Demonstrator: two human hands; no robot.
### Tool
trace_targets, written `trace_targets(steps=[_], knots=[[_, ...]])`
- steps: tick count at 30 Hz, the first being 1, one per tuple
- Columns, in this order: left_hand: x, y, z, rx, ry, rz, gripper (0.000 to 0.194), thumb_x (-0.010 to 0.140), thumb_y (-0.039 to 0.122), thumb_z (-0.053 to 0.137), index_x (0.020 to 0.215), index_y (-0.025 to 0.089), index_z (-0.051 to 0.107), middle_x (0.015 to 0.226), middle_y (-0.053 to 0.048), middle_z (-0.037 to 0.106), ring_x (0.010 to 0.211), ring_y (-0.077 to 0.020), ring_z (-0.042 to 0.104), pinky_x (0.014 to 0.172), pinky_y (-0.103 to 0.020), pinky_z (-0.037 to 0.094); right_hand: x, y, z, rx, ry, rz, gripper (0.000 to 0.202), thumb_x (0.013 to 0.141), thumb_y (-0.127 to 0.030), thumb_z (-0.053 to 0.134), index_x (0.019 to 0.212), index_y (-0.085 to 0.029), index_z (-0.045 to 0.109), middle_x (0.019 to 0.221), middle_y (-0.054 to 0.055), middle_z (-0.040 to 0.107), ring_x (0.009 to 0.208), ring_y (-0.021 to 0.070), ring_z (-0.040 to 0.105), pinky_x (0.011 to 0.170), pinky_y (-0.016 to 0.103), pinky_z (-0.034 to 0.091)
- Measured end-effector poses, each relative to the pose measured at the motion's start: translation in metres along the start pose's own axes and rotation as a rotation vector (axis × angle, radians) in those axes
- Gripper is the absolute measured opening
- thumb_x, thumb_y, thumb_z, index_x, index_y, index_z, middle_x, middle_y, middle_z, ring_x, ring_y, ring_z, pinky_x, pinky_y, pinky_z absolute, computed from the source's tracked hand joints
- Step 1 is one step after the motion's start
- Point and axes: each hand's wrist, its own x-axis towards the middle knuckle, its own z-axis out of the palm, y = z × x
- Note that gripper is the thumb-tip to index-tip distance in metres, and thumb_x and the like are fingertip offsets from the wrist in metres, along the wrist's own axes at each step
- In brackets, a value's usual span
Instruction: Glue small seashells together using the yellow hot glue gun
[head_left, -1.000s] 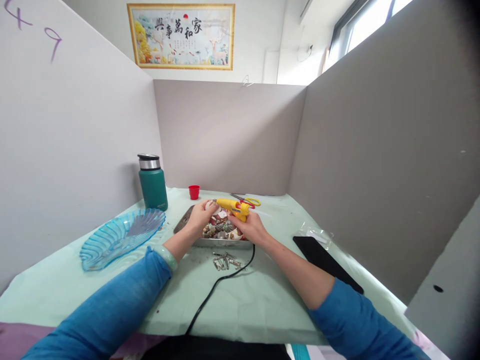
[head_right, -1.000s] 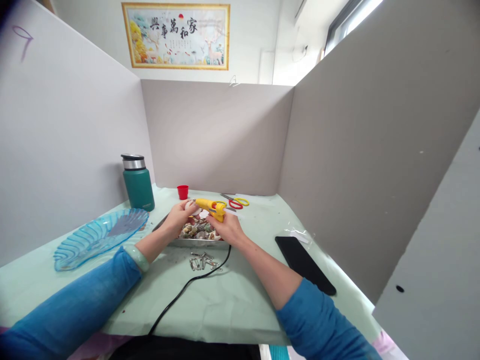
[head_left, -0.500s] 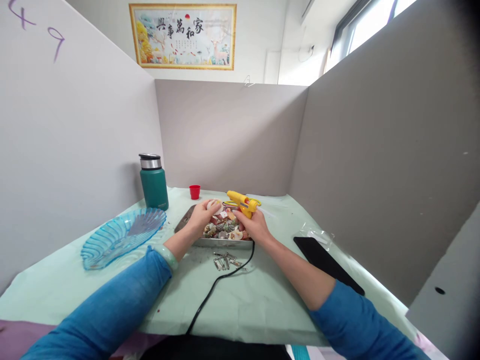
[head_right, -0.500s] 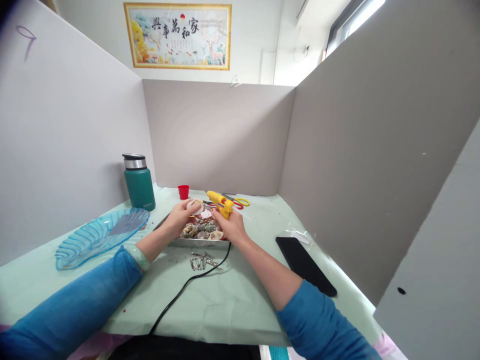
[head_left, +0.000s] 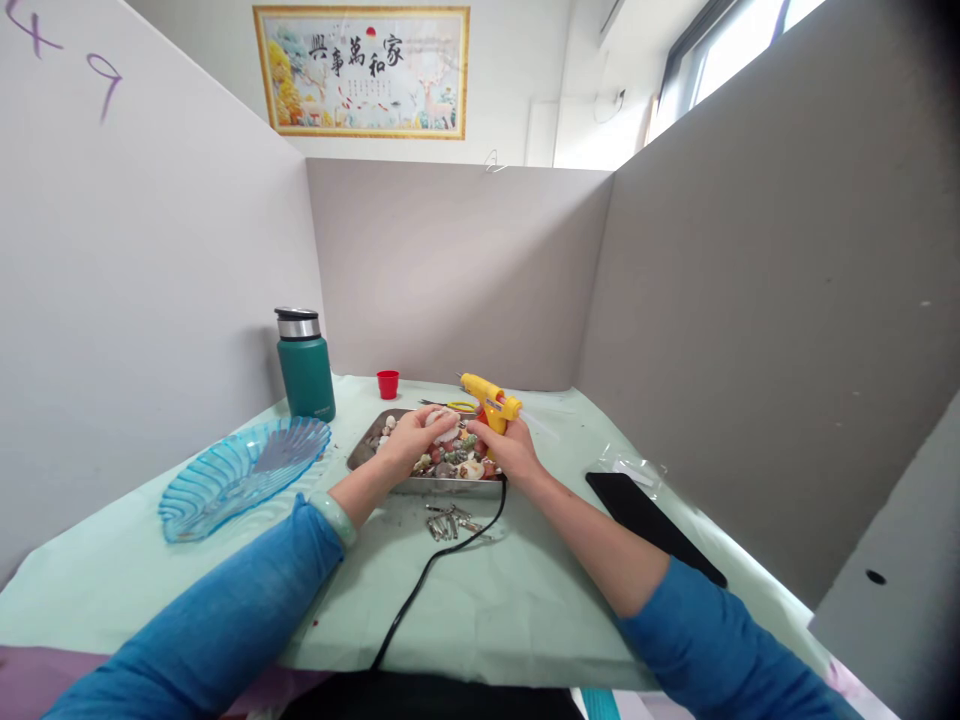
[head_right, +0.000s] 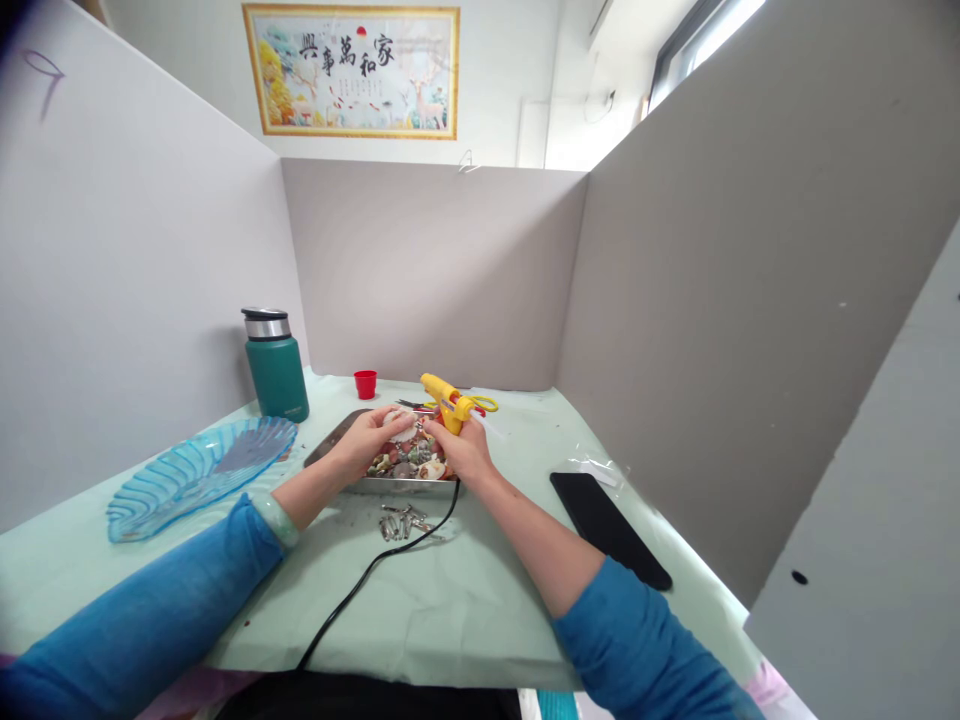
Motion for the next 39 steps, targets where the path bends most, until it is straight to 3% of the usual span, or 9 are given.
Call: trace_targets(steps=[11, 25, 39], knots=[[0.0, -0.001, -0.002, -0.007, -0.012, 0.028, 0.037, 0.067, 0.045, 0.075, 0.084, 0.015, 0.063, 0.066, 0.001, 0.057, 0.052, -0.0097, 0.052, 0.038, -0.018, 0.037, 0.006, 0.012, -0.001, 0.008, -0.029, -0.044, 0.031, 0.068, -0.043, 0.068, 0.079, -0.015, 0.061, 0.053, -0.002, 0.057, 0.044, 0.011, 0.051, 0.045, 0.023, 0.043], [0.005, -0.008, -0.007, -0.066, -0.05, 0.001, 0.04, 0.069, 0.046, 0.074, 0.089, 0.013, 0.061, 0.072, -0.001, 0.061, 0.054, -0.0101, 0.056, 0.042, -0.019, 0.041, 0.004, 0.01, 0.0, 0.013, -0.017, -0.035, 0.032, 0.07, -0.044, 0.066, 0.083, -0.015, 0.059, 0.056, -0.002, 0.057, 0.043, 0.0094, 0.049, 0.041, 0.02, 0.04], [0.008, -0.011, -0.009, -0.226, -0.094, -0.021, 0.036, 0.067, 0.031, 0.079, 0.091, 0.013, 0.06, 0.076, -0.004, 0.063, 0.06, -0.0117, 0.06, 0.044, -0.02, 0.046, 0.006, 0.011, 0.0, 0.041, 0.0, -0.052, 0.031, 0.07, -0.042, 0.066, 0.083, -0.015, 0.058, 0.055, -0.003, 0.058, 0.041, 0.008, 0.048, 0.041, 0.02, 0.039]])
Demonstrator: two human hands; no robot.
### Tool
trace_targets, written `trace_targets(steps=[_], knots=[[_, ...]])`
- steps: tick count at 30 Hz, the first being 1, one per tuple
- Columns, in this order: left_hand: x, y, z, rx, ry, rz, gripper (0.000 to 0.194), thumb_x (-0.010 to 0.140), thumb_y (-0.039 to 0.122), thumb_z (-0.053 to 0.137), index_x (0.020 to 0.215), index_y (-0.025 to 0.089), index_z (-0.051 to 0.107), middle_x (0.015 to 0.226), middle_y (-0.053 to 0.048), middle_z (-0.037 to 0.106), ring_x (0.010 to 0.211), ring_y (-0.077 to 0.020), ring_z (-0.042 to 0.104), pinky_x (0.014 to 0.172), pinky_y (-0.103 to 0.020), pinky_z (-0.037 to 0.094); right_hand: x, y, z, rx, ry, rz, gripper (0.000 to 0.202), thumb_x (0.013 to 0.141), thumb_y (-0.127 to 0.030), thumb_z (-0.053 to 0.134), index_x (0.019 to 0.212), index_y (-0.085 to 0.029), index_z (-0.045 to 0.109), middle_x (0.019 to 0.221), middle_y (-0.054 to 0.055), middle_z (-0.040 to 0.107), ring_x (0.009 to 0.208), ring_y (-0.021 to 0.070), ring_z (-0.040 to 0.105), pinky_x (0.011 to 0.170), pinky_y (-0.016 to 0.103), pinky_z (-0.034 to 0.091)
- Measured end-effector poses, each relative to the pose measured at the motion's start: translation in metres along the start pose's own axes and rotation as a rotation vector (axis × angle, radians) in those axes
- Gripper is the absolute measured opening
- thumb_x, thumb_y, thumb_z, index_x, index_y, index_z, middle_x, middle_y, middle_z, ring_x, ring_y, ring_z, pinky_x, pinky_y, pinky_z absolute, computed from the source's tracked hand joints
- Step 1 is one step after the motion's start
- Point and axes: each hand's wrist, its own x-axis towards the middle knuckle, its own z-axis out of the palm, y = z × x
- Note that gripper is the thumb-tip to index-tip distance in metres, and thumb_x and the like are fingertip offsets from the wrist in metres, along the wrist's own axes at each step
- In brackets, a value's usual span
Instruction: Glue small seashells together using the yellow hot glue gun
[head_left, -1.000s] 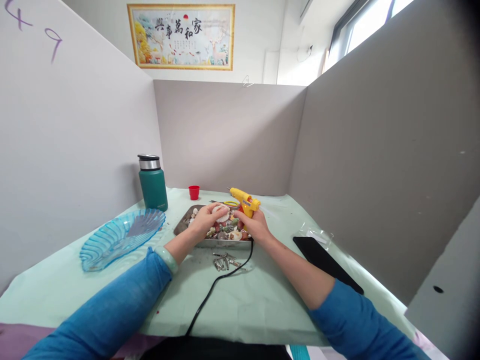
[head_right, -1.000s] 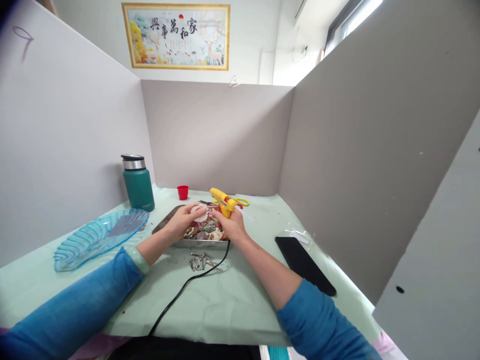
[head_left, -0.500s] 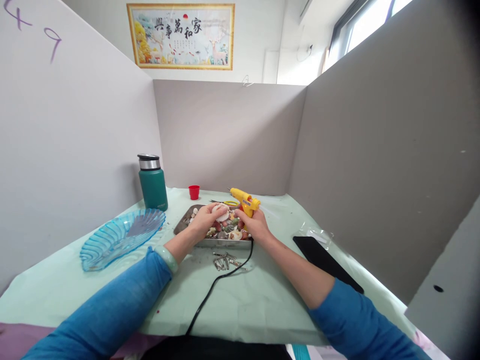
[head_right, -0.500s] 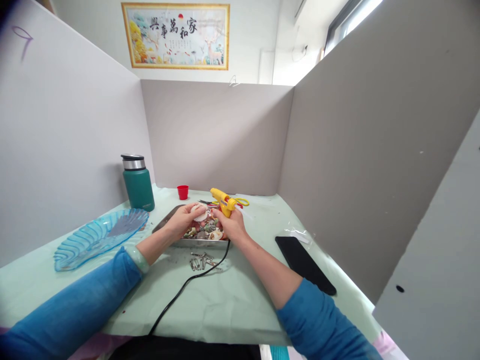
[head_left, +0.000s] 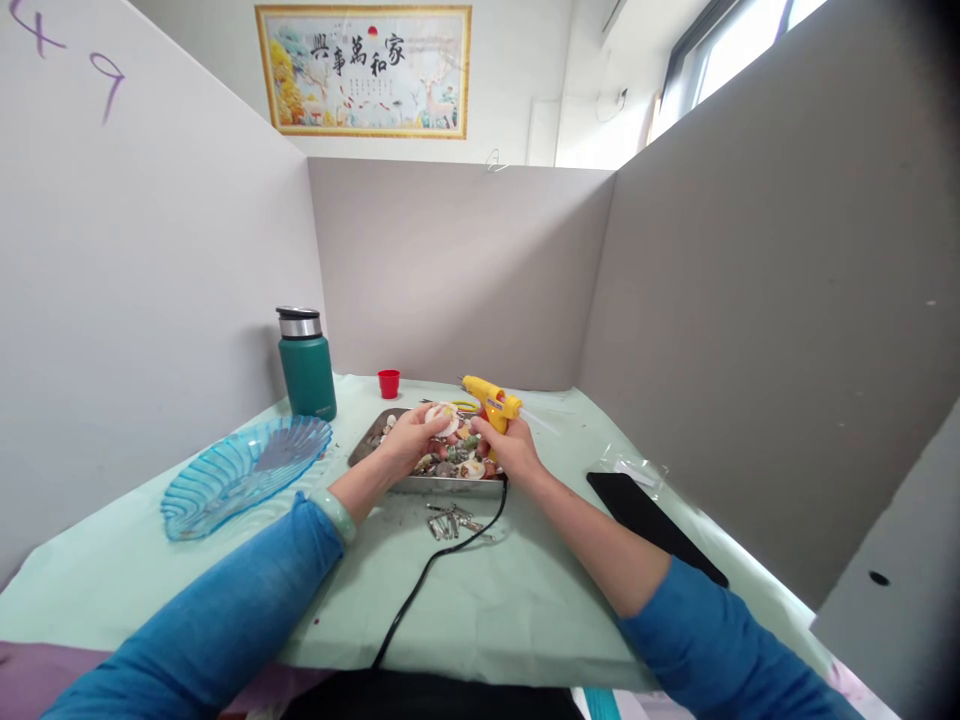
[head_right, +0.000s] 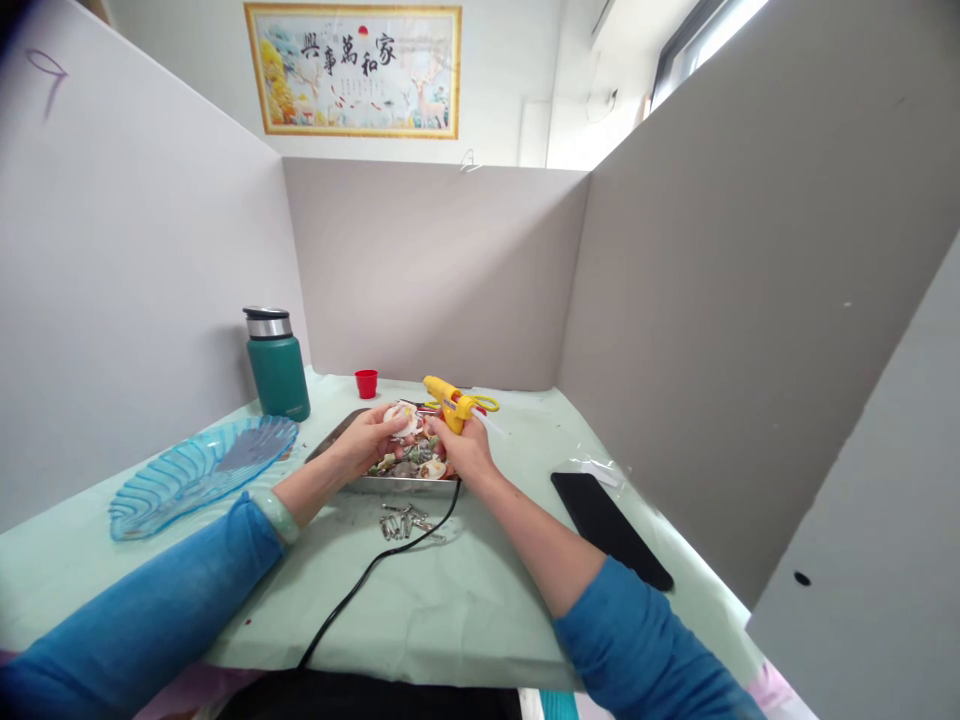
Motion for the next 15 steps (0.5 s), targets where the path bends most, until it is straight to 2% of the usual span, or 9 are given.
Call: trace_targets(steps=[9, 15], knots=[[0.0007, -0.002, -0.0025, 0.079, 0.04, 0.01, 0.037, 0.069, 0.039, 0.077, 0.09, 0.015, 0.06, 0.074, -0.001, 0.063, 0.061, -0.0109, 0.06, 0.045, -0.018, 0.045, -0.0007, -0.0029, 0.0001, -0.007, -0.004, 0.02, 0.03, 0.069, -0.042, 0.065, 0.08, -0.015, 0.058, 0.053, -0.003, 0.056, 0.041, 0.0084, 0.047, 0.041, 0.02, 0.039], [-0.0021, 0.0018, 0.0015, 0.093, 0.057, 0.021, 0.037, 0.065, 0.037, 0.079, 0.085, 0.015, 0.059, 0.071, -0.001, 0.062, 0.061, -0.0112, 0.059, 0.046, -0.019, 0.044, 0.0002, -0.0004, -0.0003, -0.005, -0.003, 0.02, 0.029, 0.07, -0.041, 0.065, 0.082, -0.015, 0.059, 0.053, -0.003, 0.057, 0.041, 0.0087, 0.048, 0.041, 0.02, 0.039]])
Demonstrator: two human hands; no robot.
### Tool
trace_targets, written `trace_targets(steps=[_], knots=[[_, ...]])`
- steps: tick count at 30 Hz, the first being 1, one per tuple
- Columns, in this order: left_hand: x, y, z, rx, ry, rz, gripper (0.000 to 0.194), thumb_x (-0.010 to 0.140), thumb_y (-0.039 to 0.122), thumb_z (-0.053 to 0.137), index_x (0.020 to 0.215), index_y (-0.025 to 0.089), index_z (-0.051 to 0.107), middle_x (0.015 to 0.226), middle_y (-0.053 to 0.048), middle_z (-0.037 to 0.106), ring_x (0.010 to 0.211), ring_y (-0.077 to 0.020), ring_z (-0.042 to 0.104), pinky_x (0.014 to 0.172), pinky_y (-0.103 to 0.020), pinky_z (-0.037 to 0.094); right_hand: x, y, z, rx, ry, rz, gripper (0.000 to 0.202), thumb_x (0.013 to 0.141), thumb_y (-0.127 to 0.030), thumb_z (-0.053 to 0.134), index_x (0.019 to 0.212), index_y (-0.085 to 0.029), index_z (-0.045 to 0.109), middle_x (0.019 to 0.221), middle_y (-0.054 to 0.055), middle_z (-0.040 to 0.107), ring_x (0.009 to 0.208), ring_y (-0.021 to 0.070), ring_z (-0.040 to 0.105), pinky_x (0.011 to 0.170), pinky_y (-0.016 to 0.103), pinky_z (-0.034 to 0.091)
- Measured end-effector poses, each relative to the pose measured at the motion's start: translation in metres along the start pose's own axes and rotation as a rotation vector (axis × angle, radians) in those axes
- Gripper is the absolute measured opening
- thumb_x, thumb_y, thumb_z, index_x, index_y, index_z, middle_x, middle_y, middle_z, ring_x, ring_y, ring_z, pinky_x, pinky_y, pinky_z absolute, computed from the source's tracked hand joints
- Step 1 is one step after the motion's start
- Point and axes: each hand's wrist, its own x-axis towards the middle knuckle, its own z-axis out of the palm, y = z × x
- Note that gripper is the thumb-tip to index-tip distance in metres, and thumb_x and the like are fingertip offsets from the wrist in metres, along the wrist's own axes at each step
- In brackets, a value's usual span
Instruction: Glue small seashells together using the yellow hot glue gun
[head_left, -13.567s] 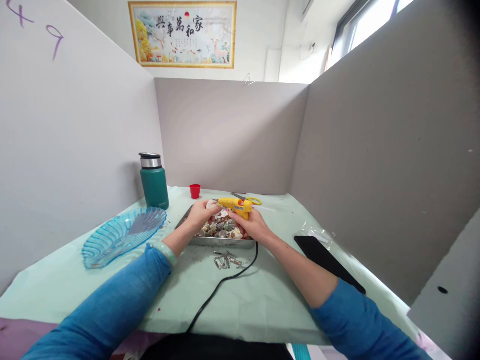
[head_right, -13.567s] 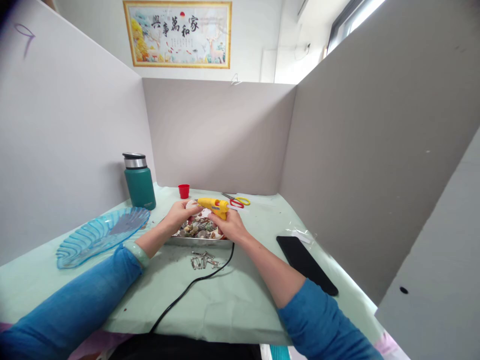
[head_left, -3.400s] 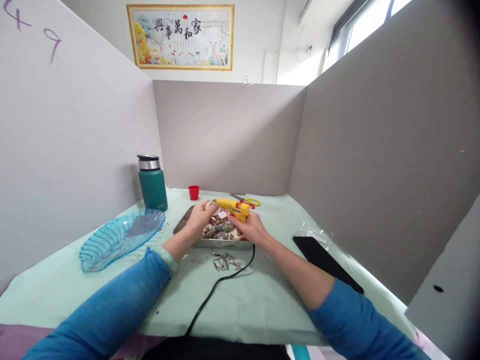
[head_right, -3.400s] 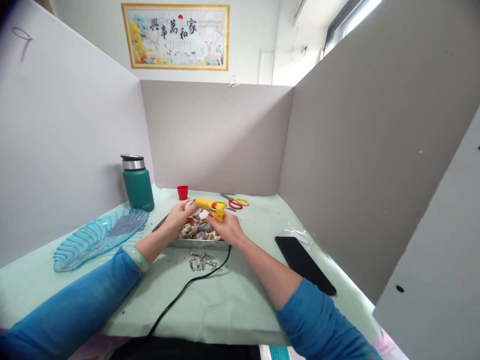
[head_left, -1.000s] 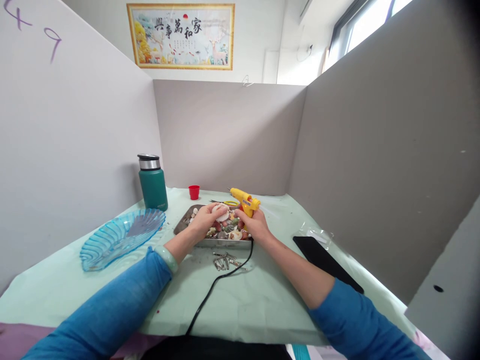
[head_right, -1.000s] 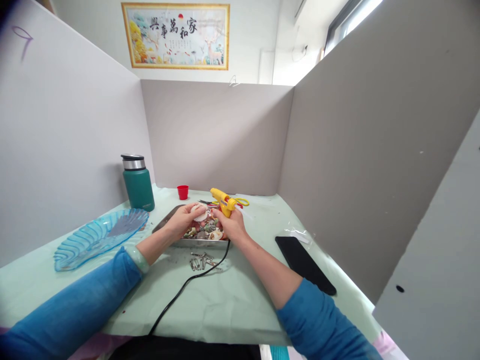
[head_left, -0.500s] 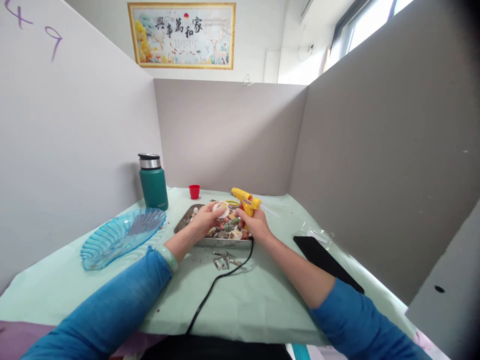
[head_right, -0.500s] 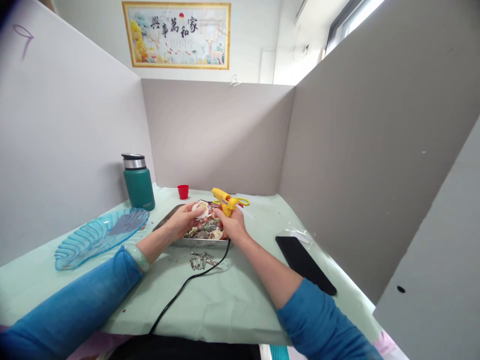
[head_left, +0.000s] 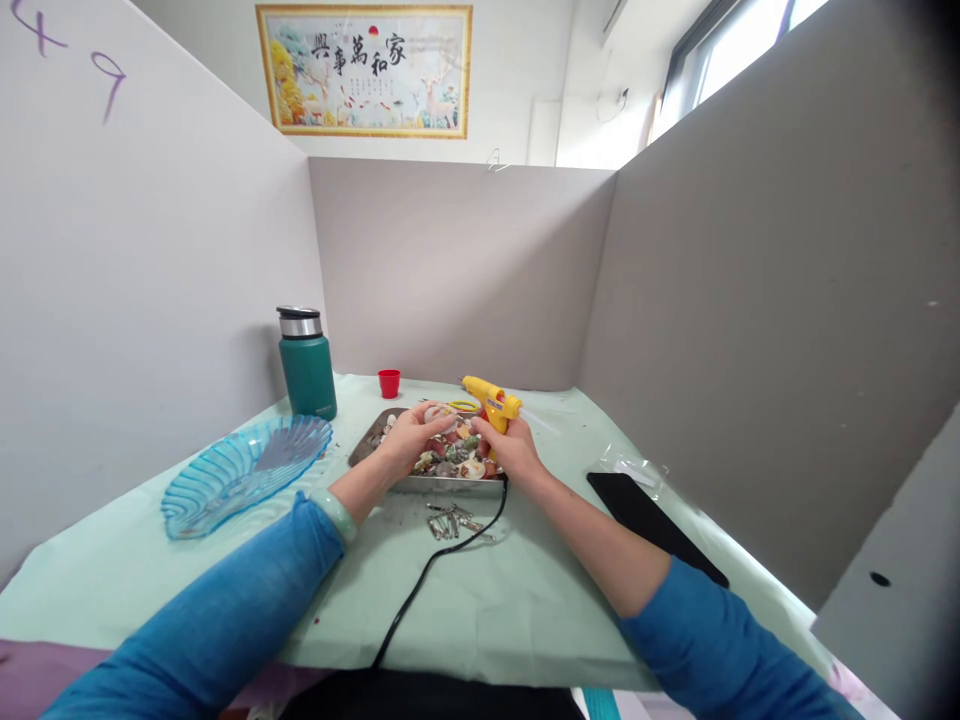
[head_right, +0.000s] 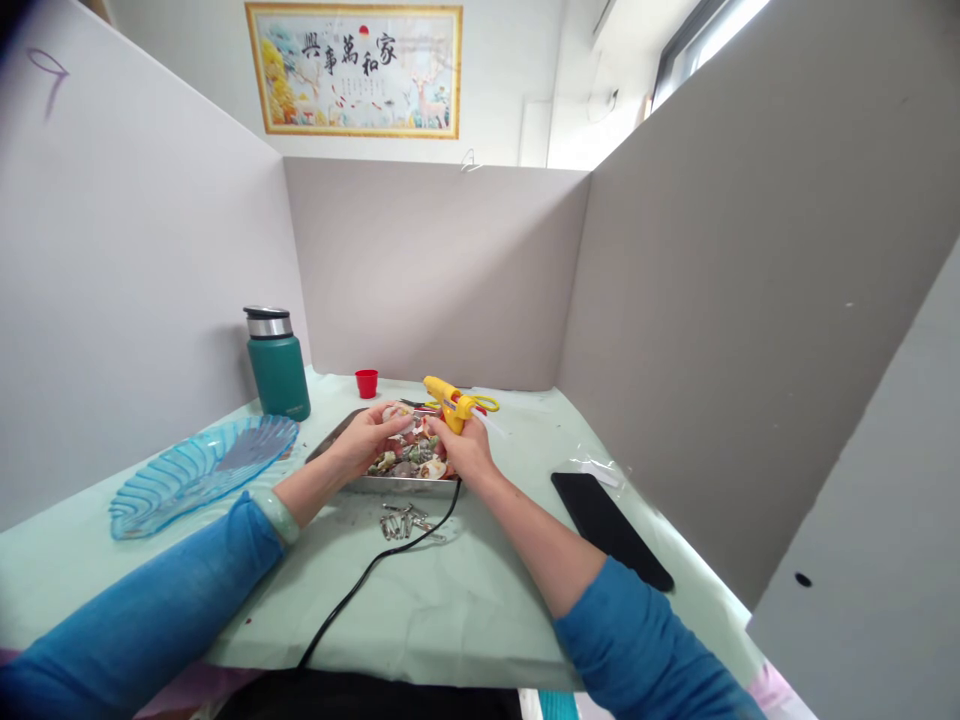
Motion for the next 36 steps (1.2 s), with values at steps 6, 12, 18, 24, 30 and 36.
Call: trace_targets(steps=[6, 12, 18, 24, 30, 36], knots=[[-0.001, 0.002, 0.002, -0.008, -0.023, 0.03, 0.037, 0.062, 0.032, 0.081, 0.087, 0.014, 0.061, 0.075, -0.002, 0.064, 0.065, -0.0123, 0.06, 0.049, -0.02, 0.045, 0.001, 0.003, 0.0, 0.016, -0.008, -0.017, 0.029, 0.071, -0.041, 0.065, 0.083, -0.016, 0.059, 0.056, -0.002, 0.058, 0.041, 0.0084, 0.048, 0.041, 0.02, 0.039], [0.0, 0.0, 0.001, -0.018, -0.017, 0.013, 0.035, 0.064, 0.029, 0.079, 0.088, 0.014, 0.059, 0.079, -0.003, 0.064, 0.066, -0.0138, 0.062, 0.047, -0.021, 0.047, -0.002, -0.003, 0.0, 0.004, -0.004, -0.004, 0.029, 0.07, -0.041, 0.065, 0.083, -0.016, 0.058, 0.058, -0.002, 0.058, 0.041, 0.0083, 0.048, 0.041, 0.02, 0.04], [0.002, -0.002, 0.001, -0.004, 0.043, -0.055, 0.029, 0.071, 0.018, 0.072, 0.093, 0.012, 0.054, 0.083, -0.007, 0.066, 0.06, -0.0132, 0.064, 0.045, -0.02, 0.049, 0.0, 0.001, 0.0, 0.0, -0.001, -0.01, 0.031, 0.07, -0.042, 0.066, 0.083, -0.015, 0.058, 0.053, -0.003, 0.057, 0.041, 0.0087, 0.047, 0.042, 0.021, 0.04], [0.002, 0.0, 0.003, -0.06, 0.049, -0.082, 0.021, 0.075, 0.01, 0.064, 0.091, 0.011, 0.052, 0.081, -0.01, 0.067, 0.059, -0.0153, 0.065, 0.044, -0.022, 0.051, 0.001, 0.004, -0.001, -0.012, 0.011, -0.007, 0.03, 0.069, -0.041, 0.066, 0.082, -0.015, 0.059, 0.051, -0.003, 0.056, 0.041, 0.0097, 0.048, 0.042, 0.021, 0.04], [0.005, -0.002, 0.001, -0.131, 0.044, -0.069, 0.024, 0.07, 0.005, 0.066, 0.09, 0.011, 0.055, 0.085, -0.011, 0.068, 0.067, -0.0186, 0.069, 0.052, -0.025, 0.057, 0.0, 0.002, 0.0, -0.032, 0.066, 0.005, 0.029, 0.07, -0.04, 0.065, 0.085, -0.016, 0.06, 0.049, -0.004, 0.055, 0.042, 0.0101, 0.05, 0.043, 0.021, 0.042], [0.01, -0.003, -0.008, -0.09, 0.158, -0.074, 0.017, 0.075, 0.013, 0.068, 0.086, 0.01, 0.055, 0.082, -0.01, 0.068, 0.066, -0.0175, 0.069, 0.054, -0.024, 0.057, 0.0, 0.001, 0.0, -0.07, 0.093, 0.037, 0.027, 0.07, -0.037, 0.063, 0.085, -0.014, 0.061, 0.051, -0.003, 0.055, 0.043, 0.01, 0.051, 0.044, 0.021, 0.043]])
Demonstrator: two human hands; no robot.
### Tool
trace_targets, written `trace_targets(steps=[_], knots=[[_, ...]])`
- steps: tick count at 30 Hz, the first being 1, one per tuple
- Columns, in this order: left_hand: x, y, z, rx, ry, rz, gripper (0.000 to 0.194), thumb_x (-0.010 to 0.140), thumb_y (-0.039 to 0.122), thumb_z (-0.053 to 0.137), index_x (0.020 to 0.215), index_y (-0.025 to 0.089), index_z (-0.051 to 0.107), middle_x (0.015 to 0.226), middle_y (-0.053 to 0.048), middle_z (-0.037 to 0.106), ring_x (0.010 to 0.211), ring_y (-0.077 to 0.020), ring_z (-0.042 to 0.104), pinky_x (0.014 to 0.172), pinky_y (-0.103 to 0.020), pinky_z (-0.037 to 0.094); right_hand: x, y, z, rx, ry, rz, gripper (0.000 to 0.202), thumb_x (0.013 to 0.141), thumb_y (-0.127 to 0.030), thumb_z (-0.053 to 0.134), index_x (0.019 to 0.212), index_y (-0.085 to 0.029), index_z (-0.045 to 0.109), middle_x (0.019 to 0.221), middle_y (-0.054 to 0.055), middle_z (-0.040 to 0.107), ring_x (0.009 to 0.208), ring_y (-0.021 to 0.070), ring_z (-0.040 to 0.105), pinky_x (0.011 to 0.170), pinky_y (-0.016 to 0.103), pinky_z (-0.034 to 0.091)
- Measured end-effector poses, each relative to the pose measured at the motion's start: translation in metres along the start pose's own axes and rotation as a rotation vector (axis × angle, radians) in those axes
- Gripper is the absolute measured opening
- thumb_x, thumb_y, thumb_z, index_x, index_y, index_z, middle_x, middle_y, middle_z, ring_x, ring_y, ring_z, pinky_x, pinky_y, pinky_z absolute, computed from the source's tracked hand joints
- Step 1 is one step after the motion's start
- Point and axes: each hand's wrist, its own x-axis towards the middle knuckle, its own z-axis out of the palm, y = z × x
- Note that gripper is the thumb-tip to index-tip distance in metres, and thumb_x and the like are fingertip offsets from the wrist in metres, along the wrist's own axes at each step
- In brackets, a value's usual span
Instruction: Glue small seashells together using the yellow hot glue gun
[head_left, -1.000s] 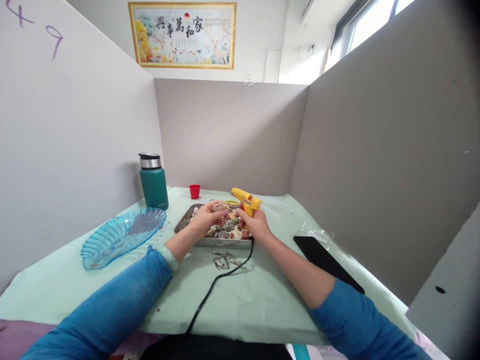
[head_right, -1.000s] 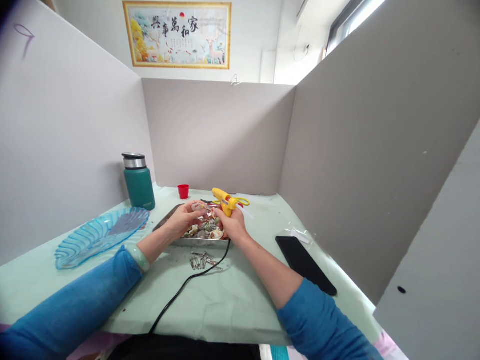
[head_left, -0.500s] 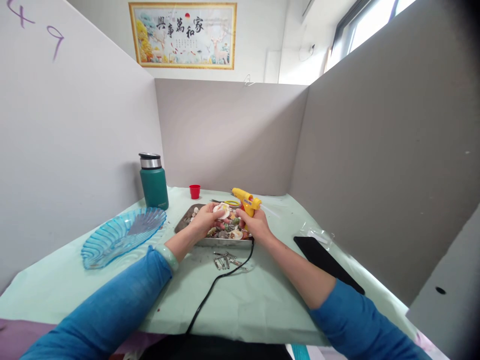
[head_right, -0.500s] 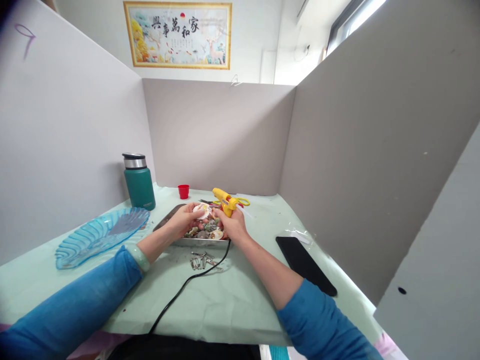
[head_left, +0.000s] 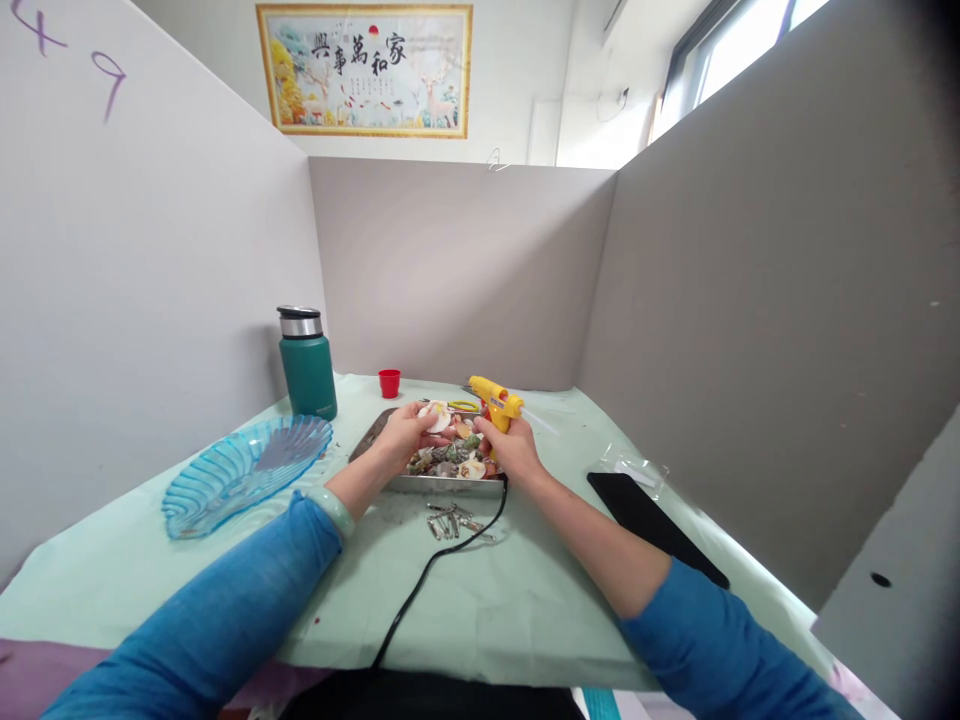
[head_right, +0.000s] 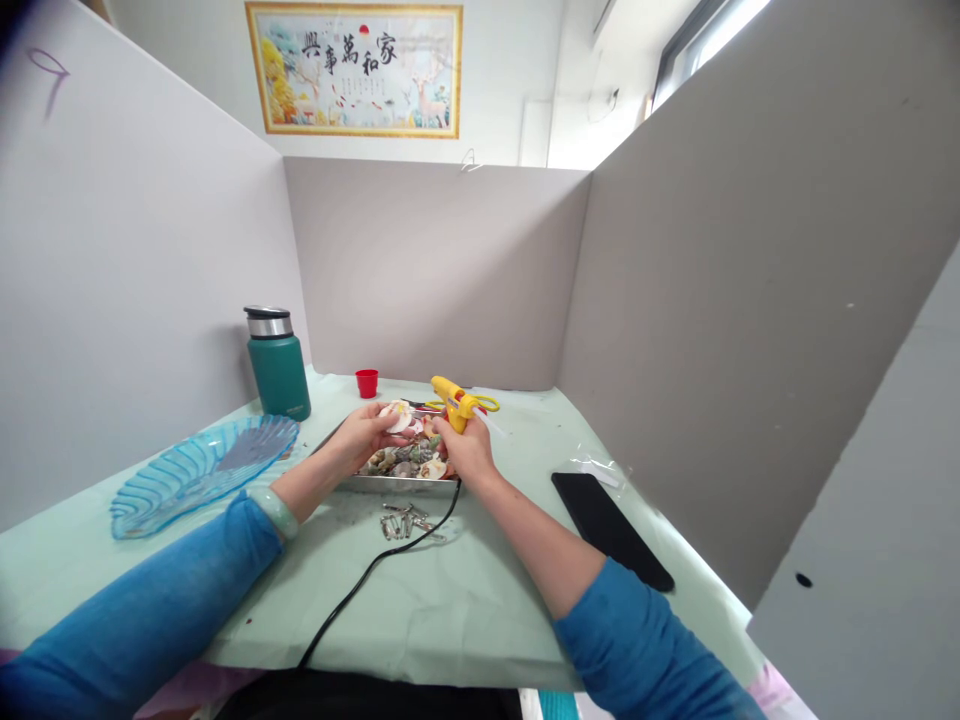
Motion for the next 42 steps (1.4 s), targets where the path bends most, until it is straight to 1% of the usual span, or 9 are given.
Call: trace_targets(steps=[7, 15, 19, 21, 24, 27, 30, 35, 42], knots=[[-0.0019, -0.002, -0.0014, 0.09, -0.069, 0.005, 0.03, 0.07, 0.021, 0.076, 0.092, 0.011, 0.059, 0.084, -0.008, 0.068, 0.063, -0.0146, 0.067, 0.054, -0.022, 0.055, 0.0007, 0.0011, -0.0003, -0.016, -0.009, 0.008, 0.024, 0.07, -0.035, 0.062, 0.082, -0.015, 0.061, 0.046, -0.005, 0.053, 0.042, 0.0105, 0.051, 0.042, 0.02, 0.042], [-0.0081, 0.0037, 0.004, 0.14, -0.087, 0.037, 0.04, 0.063, 0.029, 0.081, 0.091, 0.013, 0.057, 0.083, -0.006, 0.068, 0.064, -0.015, 0.067, 0.058, -0.026, 0.053, 0.0011, 0.002, 0.0004, 0.0, -0.009, -0.005, 0.023, 0.07, -0.034, 0.062, 0.082, -0.015, 0.059, 0.045, -0.005, 0.052, 0.041, 0.0101, 0.051, 0.042, 0.02, 0.042], [-0.0082, 0.0032, 0.0066, 0.171, -0.046, 0.167, 0.033, 0.061, 0.028, 0.079, 0.079, 0.015, 0.054, 0.078, -0.003, 0.067, 0.067, -0.0159, 0.065, 0.061, -0.028, 0.052, -0.0003, -0.0018, 0.001, 0.015, -0.005, 0.011, 0.021, 0.069, -0.034, 0.063, 0.08, -0.015, 0.058, 0.049, -0.004, 0.054, 0.041, 0.0096, 0.051, 0.041, 0.02, 0.043], [-0.0067, 0.0028, 0.0064, 0.196, -0.02, 0.253, 0.027, 0.058, 0.022, 0.076, 0.072, 0.015, 0.054, 0.08, -0.004, 0.068, 0.073, -0.0165, 0.064, 0.067, -0.03, 0.052, -0.0005, -0.0029, 0.001, 0.033, 0.001, 0.009, 0.022, 0.068, -0.033, 0.063, 0.08, -0.016, 0.057, 0.054, -0.003, 0.057, 0.042, 0.0092, 0.051, 0.041, 0.02, 0.044], [-0.0036, 0.0026, 0.0041, 0.242, -0.003, 0.403, 0.017, 0.054, 0.009, 0.066, 0.066, 0.015, 0.057, 0.083, -0.005, 0.068, 0.082, -0.0175, 0.063, 0.078, -0.032, 0.049, 0.0004, -0.0017, 0.001, 0.052, 0.001, -0.001, 0.024, 0.068, -0.033, 0.064, 0.082, -0.016, 0.057, 0.062, -0.001, 0.062, 0.042, 0.0084, 0.052, 0.04, 0.02, 0.044], [-0.0022, 0.0025, 0.0019, 0.254, -0.009, 0.491, 0.017, 0.052, 0.006, 0.055, 0.066, 0.016, 0.059, 0.086, -0.005, 0.067, 0.087, -0.0187, 0.062, 0.083, -0.033, 0.047, 0.0019, 0.0013, 0.0011, 0.065, -0.005, -0.004, 0.024, 0.069, -0.034, 0.064, 0.084, -0.016, 0.057, 0.068, -0.001, 0.063, 0.042, 0.0078, 0.052, 0.04, 0.019, 0.044], [-0.0033, 0.0025, 0.0019, 0.262, -0.024, 0.506, 0.018, 0.052, 0.008, 0.054, 0.066, 0.017, 0.059, 0.089, -0.005, 0.067, 0.09, -0.0195, 0.062, 0.085, -0.034, 0.046, 0.0027, 0.0034, 0.0012, 0.067, -0.014, -0.01, 0.024, 0.069, -0.034, 0.064, 0.084, -0.016, 0.058, 0.067, 0.0, 0.064, 0.042, 0.0079, 0.052, 0.04, 0.02, 0.044], [-0.0052, 0.0029, 0.0036, 0.275, -0.03, 0.497, 0.013, 0.054, 0.011, 0.059, 0.066, 0.017, 0.059, 0.09, -0.006, 0.067, 0.09, -0.02, 0.062, 0.085, -0.035, 0.046, 0.0022, 0.0025, 0.0011, 0.046, -0.006, 0.011, 0.024, 0.069, -0.035, 0.064, 0.082, -0.015, 0.059, 0.054, -0.002, 0.059, 0.041, 0.0095, 0.053, 0.038, 0.019, 0.043], [-0.0043, 0.0031, 0.0038, 0.281, -0.046, 0.488, 0.012, 0.055, 0.012, 0.062, 0.065, 0.017, 0.06, 0.086, -0.005, 0.067, 0.087, -0.0199, 0.062, 0.084, -0.034, 0.047, 0.0017, 0.0004, 0.0019, 0.056, -0.008, 0.018, 0.023, 0.069, -0.033, 0.064, 0.083, -0.016, 0.058, 0.057, -0.002, 0.06, 0.041, 0.0091, 0.052, 0.039, 0.02, 0.044]])
